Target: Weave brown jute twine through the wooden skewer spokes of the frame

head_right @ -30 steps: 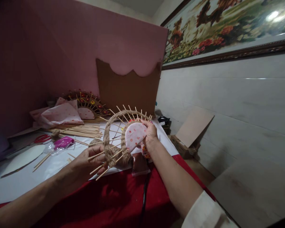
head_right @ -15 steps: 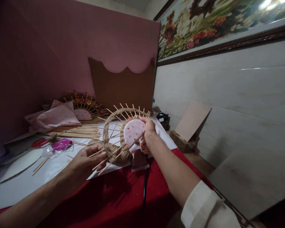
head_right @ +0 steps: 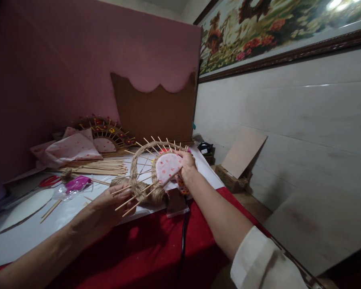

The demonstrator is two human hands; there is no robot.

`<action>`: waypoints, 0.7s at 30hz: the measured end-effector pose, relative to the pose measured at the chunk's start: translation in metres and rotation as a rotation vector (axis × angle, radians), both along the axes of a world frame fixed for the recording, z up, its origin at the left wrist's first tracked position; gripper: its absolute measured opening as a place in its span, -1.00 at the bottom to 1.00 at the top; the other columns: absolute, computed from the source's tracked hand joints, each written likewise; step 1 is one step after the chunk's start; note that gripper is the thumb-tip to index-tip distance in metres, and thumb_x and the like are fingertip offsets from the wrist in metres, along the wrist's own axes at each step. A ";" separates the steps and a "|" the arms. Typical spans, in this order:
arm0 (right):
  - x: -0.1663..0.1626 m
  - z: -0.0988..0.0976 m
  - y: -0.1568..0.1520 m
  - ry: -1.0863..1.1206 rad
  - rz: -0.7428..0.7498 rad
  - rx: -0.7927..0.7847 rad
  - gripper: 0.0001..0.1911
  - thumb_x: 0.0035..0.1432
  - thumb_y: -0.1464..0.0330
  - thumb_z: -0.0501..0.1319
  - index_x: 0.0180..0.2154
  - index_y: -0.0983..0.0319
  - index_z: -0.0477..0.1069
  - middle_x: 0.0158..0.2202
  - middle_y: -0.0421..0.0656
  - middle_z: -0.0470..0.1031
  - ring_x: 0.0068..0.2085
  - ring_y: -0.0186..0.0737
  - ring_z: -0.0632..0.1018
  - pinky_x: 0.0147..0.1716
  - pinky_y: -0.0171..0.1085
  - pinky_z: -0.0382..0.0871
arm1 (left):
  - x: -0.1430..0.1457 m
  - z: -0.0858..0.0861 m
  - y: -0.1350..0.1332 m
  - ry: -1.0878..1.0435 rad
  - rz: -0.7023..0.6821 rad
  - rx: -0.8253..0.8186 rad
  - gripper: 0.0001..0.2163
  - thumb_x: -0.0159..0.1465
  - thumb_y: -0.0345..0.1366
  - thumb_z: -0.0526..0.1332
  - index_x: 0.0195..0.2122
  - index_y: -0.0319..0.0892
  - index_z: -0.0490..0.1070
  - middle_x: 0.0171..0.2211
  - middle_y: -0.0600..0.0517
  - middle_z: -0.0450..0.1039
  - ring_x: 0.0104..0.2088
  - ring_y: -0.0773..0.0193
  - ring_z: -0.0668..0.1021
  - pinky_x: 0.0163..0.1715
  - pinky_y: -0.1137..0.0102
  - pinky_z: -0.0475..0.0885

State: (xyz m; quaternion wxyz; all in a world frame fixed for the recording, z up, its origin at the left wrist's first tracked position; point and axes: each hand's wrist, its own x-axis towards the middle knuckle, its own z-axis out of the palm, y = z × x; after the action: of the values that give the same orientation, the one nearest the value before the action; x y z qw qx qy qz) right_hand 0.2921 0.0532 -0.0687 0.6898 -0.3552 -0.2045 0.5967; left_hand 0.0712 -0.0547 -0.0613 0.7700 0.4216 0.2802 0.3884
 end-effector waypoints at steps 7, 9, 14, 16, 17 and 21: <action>-0.005 -0.003 -0.001 -0.016 0.101 -0.023 -0.89 -0.06 0.51 0.11 -0.47 0.34 0.40 -0.72 -0.18 0.42 -0.63 -0.21 0.48 -0.52 -0.23 0.43 | -0.001 0.001 -0.001 -0.095 0.010 -0.028 -0.90 0.03 -0.40 0.31 -0.40 -0.20 0.47 -0.40 0.04 0.49 -0.38 0.34 0.48 -0.37 0.46 0.34; -0.007 -0.004 -0.003 -0.027 0.126 -0.034 -0.87 -0.05 0.50 0.09 -0.46 0.34 0.41 -0.73 -0.17 0.42 -0.63 -0.21 0.48 -0.53 -0.24 0.43 | -0.001 0.002 -0.002 -0.135 -0.008 -0.032 -0.92 0.03 -0.40 0.31 -0.42 -0.23 0.47 -0.37 0.02 0.49 -0.37 0.34 0.48 -0.37 0.47 0.33; -0.011 -0.007 -0.007 -0.070 0.174 -0.072 -0.85 -0.01 0.48 0.07 -0.51 0.33 0.40 -0.72 -0.15 0.43 -0.70 -0.25 0.44 -0.63 -0.29 0.38 | -0.002 0.001 -0.005 -0.155 -0.045 0.009 -0.93 0.09 -0.39 0.25 -0.40 -0.27 0.45 -0.40 0.00 0.45 -0.41 0.36 0.45 -0.47 0.49 0.28; -0.011 -0.007 -0.009 -0.088 0.184 -0.093 -0.83 0.00 0.47 0.06 -0.52 0.34 0.39 -0.72 -0.14 0.44 -0.71 -0.26 0.43 -0.66 -0.31 0.35 | -0.002 0.001 -0.005 -0.162 -0.062 0.041 -0.93 0.12 -0.39 0.23 -0.40 -0.29 0.44 -0.40 -0.01 0.42 -0.41 0.36 0.44 -0.47 0.49 0.26; -0.012 -0.007 -0.010 -0.097 0.191 -0.106 -0.83 0.01 0.46 0.06 -0.53 0.34 0.38 -0.72 -0.13 0.45 -0.71 -0.25 0.42 -0.68 -0.31 0.34 | -0.002 0.001 -0.005 -0.170 -0.069 0.052 -0.93 0.13 -0.39 0.22 -0.40 -0.29 0.44 -0.40 -0.01 0.41 -0.41 0.36 0.43 -0.47 0.49 0.25; -0.013 -0.004 -0.012 -0.124 0.220 -0.140 -0.81 0.03 0.43 0.06 -0.53 0.34 0.38 -0.72 -0.13 0.45 -0.72 -0.22 0.43 -0.71 -0.28 0.32 | -0.004 0.000 -0.004 -0.199 -0.073 0.050 -0.94 0.13 -0.40 0.21 -0.41 -0.29 0.43 -0.42 0.01 0.37 -0.41 0.38 0.41 -0.46 0.50 0.22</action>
State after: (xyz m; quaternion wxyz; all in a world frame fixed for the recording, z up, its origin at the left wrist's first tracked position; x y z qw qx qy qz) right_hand 0.2794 0.0411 -0.0732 0.5798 -0.4144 -0.2423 0.6583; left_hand 0.0673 -0.0587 -0.0609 0.7968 0.4101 0.1772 0.4069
